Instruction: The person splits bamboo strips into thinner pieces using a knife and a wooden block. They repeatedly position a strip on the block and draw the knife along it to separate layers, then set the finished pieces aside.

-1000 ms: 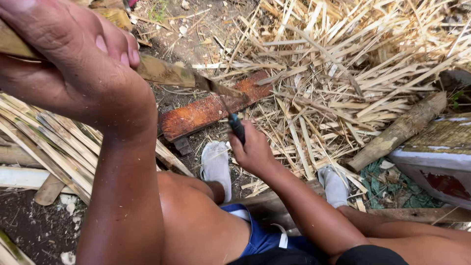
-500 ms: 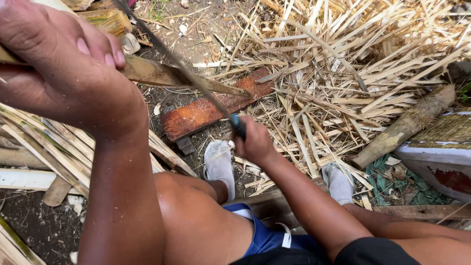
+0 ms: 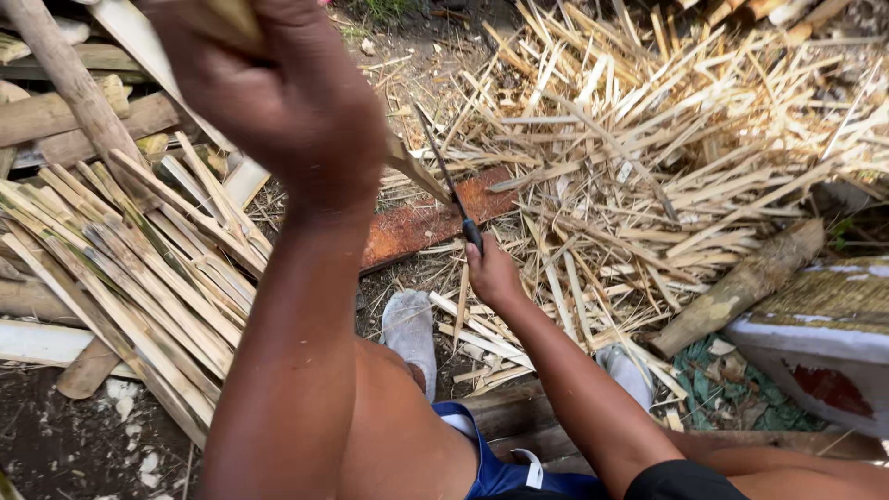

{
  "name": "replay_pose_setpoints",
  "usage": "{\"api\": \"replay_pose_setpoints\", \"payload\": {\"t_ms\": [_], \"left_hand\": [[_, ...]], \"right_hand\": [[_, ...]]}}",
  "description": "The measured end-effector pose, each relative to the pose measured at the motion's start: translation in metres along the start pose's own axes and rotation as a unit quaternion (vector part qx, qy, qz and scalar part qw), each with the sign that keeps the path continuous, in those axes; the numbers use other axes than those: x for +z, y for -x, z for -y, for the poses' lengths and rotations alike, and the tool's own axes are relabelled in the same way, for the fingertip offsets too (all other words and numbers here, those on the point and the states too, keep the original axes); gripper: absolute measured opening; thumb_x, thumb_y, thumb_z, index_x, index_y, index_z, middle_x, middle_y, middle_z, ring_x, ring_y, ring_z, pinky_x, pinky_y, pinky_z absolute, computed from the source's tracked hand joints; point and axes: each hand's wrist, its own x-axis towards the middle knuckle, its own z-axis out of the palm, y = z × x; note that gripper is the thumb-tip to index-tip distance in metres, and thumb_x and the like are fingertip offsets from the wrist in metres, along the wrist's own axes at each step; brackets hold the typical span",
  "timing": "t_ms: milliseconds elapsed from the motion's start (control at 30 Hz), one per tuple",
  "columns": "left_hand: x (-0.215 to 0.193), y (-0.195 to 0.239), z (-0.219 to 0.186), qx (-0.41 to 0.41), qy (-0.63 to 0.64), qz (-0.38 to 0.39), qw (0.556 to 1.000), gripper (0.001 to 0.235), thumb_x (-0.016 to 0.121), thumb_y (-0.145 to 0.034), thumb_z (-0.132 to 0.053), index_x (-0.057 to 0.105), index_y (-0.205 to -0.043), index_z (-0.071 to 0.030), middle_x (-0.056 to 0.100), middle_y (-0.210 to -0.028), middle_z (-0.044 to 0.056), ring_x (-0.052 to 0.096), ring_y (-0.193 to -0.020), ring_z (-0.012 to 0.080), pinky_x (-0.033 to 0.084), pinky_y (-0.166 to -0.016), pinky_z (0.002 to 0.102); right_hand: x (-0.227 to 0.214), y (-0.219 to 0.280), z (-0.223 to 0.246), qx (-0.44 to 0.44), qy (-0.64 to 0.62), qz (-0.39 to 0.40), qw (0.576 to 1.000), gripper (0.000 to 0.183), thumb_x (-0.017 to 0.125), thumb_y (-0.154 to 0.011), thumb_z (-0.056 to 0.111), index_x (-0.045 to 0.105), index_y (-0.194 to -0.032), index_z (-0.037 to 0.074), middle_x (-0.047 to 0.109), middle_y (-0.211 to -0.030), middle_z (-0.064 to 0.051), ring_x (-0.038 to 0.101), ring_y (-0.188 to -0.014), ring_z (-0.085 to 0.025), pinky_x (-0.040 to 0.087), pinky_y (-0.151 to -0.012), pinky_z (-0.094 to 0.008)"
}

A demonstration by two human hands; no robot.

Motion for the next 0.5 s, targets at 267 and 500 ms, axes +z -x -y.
{"api": "replay_pose_setpoints", "payload": {"t_ms": [267,500], "left_hand": [[0.03,-0.002,0.004,0.003,-0.066,0.016,0.998,0.05,0.063,-0.111,-0.021,0.041,-0.069,-0.007,0.043,-0.056,0.003,0.042,-0.043,0.0144,0.026,-0.049,0.032],[0.042,0.002,0.004,0.015,-0.133,0.035,0.99,0.048,0.063,-0.107,-0.012,0.039,-0.065,-0.008,0.039,-0.054,0.003,0.038,-0.043,0.0169,0.023,-0.05,0.034]], "right_hand": [[-0.102,0.059,0.079,-0.472,-0.274,-0.18,0.818,0.039,0.042,-0.115,0.042,0.049,-0.128,0.005,0.057,-0.084,-0.005,0.056,-0.062,-0.009,0.047,-0.05,-0.023],[-0.022,0.005,-0.008,-0.144,0.018,-0.115,0.983,0.034,0.046,-0.11,0.034,0.049,-0.115,0.0,0.068,-0.074,-0.017,0.062,-0.057,-0.024,0.05,-0.05,-0.043]]}}
